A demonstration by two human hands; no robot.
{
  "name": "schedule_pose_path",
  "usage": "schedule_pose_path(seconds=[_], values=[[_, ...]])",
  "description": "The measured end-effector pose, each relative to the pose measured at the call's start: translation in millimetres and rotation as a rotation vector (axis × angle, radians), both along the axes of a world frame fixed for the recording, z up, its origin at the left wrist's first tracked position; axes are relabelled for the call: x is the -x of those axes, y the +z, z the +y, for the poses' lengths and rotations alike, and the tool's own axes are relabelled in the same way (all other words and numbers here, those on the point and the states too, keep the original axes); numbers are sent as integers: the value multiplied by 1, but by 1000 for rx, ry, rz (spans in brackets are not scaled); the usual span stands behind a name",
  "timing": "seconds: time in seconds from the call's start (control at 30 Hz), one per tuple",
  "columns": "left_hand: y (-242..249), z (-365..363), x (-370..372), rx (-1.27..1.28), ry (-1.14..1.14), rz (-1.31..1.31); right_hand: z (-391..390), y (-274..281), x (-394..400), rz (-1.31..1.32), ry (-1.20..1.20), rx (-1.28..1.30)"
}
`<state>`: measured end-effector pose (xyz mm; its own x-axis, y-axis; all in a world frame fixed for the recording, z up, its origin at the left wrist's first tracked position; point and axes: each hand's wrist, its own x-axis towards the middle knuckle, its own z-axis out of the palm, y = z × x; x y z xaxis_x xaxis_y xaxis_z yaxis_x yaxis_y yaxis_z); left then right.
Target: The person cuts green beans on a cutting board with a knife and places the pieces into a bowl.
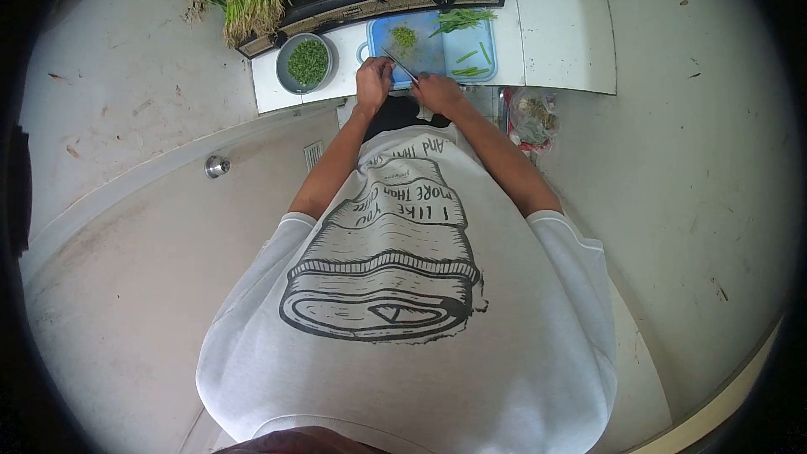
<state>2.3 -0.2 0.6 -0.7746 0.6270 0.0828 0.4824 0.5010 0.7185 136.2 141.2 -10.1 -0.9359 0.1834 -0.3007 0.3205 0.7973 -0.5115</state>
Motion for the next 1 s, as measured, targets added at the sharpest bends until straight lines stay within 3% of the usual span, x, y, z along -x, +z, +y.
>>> schedule_pose_path(seconds=[1.0], values=[[0,-1,0,7,46,-57,-3,12,13,21,-20,-34]])
